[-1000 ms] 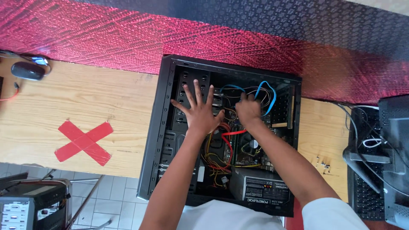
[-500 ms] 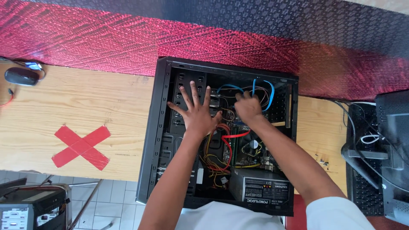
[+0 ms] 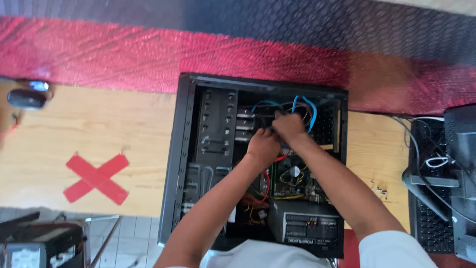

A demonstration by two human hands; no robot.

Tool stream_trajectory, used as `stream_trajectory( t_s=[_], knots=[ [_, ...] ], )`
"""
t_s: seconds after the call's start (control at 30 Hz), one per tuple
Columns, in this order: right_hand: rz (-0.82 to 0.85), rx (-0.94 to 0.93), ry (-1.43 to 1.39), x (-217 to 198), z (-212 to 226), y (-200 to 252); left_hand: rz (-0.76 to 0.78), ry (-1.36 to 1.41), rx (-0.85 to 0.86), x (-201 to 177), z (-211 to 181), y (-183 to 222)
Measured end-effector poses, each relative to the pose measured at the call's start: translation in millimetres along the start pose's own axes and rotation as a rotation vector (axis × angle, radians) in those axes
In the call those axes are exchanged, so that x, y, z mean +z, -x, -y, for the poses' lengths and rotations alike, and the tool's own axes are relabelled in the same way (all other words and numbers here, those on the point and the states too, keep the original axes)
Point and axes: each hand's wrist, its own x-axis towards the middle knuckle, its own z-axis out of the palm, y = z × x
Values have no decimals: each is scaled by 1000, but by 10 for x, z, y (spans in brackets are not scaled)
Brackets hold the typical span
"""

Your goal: The person connects several internal data and power cables to a motherboard and storage drives inside a computer case, then slides the side panel onto the case and prepares to secure it.

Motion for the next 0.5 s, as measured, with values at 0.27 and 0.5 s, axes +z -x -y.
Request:
stream_trajectory(
  t_s=[0.27,0.5],
  knots=[
    [53,-16,-30,-184,24,27,461,-157,-140,-125,-151,-198],
    [-184,35,-186,-578,60,294,538,-329,-117,-806,-201,46]
  ],
)
